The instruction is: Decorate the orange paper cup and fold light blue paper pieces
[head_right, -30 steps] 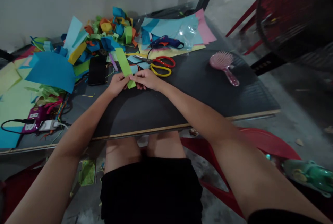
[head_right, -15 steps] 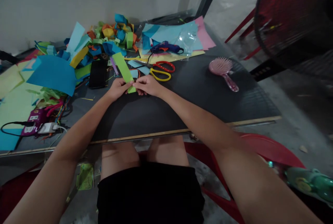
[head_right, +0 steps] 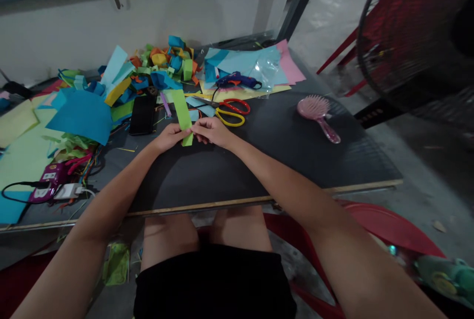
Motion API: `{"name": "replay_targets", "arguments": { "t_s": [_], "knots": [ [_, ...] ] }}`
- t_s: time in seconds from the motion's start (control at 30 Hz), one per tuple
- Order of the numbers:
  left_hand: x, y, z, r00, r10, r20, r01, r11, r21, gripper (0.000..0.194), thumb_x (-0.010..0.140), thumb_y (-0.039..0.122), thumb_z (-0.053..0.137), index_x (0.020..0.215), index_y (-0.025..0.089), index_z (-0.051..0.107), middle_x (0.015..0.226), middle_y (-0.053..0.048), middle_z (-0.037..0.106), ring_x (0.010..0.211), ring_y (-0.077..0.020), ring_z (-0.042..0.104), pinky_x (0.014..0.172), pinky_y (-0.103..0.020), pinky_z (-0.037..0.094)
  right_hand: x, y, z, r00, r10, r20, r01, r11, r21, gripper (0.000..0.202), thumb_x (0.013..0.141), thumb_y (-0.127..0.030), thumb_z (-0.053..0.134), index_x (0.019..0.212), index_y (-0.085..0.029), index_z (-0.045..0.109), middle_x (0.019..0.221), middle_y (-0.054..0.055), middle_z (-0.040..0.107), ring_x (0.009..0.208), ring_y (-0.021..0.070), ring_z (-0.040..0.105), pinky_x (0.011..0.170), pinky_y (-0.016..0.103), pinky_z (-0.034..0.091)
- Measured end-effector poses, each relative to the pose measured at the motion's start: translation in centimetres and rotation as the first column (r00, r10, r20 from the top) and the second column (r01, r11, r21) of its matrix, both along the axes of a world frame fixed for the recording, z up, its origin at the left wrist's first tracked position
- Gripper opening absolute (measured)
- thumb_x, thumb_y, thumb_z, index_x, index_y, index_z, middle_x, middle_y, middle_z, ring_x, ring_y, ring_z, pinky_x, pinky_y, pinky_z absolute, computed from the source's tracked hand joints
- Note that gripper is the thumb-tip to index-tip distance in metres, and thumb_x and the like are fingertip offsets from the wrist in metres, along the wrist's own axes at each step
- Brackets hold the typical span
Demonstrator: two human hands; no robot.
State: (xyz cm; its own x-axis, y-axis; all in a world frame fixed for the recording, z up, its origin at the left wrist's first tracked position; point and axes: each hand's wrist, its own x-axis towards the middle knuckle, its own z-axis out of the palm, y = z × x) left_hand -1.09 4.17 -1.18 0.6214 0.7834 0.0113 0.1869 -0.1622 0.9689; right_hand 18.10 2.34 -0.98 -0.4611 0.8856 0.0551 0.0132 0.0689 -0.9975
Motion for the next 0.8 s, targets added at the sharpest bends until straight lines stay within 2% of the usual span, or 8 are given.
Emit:
{"name": "replay_targets", "arguments": {
  "t_s": [0.1,0.2,0.27,0.37,0.43,0.63,0.8],
  "knots": [
    [-0.21,0.03,0.02,0.997,-0.035,-0.070,0.034,0.999,-0.006,0.041,0.080,0.053,0.066,0.071,0.012,0.067,0.057,0.001,0.058,0.050,-0.0080,0.050,0.050,-0.020,0.040,-0.43,0.06,-0.06,0.995,-0.094,-0.043,0.093,0.996,-0.013,0.040,0.069,-0.053,0.076,0.072,-0.017,0.058,0.053,-0.005,0.057,0.037,0.0046,0.044,0.035,0.019,0.030],
    [-0.31,-0.17,0.08,0.994,-0.051,-0.099,0.052,0.999,0.006,0.040,0.078,0.052,0.067,0.070,0.012,0.066,0.057,0.001,0.059,0.051,-0.0083,0.051,0.052,-0.021,0.041,-0.60,0.14,-0.19,0.989,-0.146,-0.036,0.146,0.989,0.003,0.041,0.066,-0.052,0.078,0.067,-0.016,0.059,0.053,-0.004,0.057,0.039,0.0043,0.044,0.038,0.019,0.031],
    [-0.24,-0.34,0.10,0.998,0.028,-0.052,-0.027,0.999,0.021,0.043,0.079,0.055,0.065,0.070,0.013,0.066,0.058,0.000,0.059,0.050,-0.0080,0.051,0.051,-0.021,0.041,-0.53,0.20,-0.34,0.986,-0.162,-0.029,0.163,0.986,0.021,0.041,0.065,-0.051,0.079,0.062,-0.016,0.059,0.053,-0.003,0.057,0.041,0.0048,0.045,0.039,0.020,0.033],
    [-0.14,-0.47,0.05,0.970,0.235,0.058,-0.238,0.970,0.044,0.045,0.080,0.058,0.062,0.070,0.014,0.062,0.054,0.003,0.055,0.045,-0.0068,0.048,0.046,-0.020,0.036,-0.34,0.27,-0.54,0.990,-0.141,-0.018,0.142,0.989,0.048,0.039,0.064,-0.049,0.080,0.062,-0.016,0.061,0.053,-0.001,0.059,0.044,0.0065,0.049,0.042,0.020,0.037],
    [-0.17,-0.46,-0.02,0.955,0.283,0.086,-0.288,0.956,0.056,0.043,0.078,0.056,0.066,0.070,0.015,0.060,0.051,0.004,0.053,0.044,-0.0062,0.047,0.044,-0.019,0.034,-0.33,0.29,-0.59,0.992,-0.129,-0.006,0.130,0.991,0.039,0.039,0.063,-0.049,0.080,0.061,-0.016,0.060,0.053,-0.001,0.059,0.044,0.0071,0.050,0.041,0.020,0.036],
    [-0.24,-0.48,0.14,0.969,0.232,0.081,-0.239,0.967,0.090,0.039,0.076,0.052,0.070,0.070,0.014,0.063,0.059,0.002,0.057,0.047,-0.0052,0.049,0.048,-0.020,0.038,-0.52,0.40,-0.72,0.982,-0.187,-0.021,0.187,0.982,-0.011,0.039,0.069,-0.053,0.075,0.067,-0.017,0.060,0.049,-0.003,0.057,0.037,0.0072,0.045,0.034,0.020,0.033],
    [-0.13,-0.54,0.05,0.959,0.263,0.107,-0.269,0.962,0.040,0.041,0.073,0.054,0.072,0.074,0.014,0.063,0.059,0.002,0.058,0.047,-0.0062,0.051,0.047,-0.020,0.039,-0.25,0.46,-0.96,0.992,-0.122,-0.016,0.123,0.992,0.042,0.036,0.068,-0.047,0.078,0.064,-0.017,0.060,0.049,-0.002,0.058,0.038,0.0059,0.045,0.037,0.019,0.034]
  ]
}}
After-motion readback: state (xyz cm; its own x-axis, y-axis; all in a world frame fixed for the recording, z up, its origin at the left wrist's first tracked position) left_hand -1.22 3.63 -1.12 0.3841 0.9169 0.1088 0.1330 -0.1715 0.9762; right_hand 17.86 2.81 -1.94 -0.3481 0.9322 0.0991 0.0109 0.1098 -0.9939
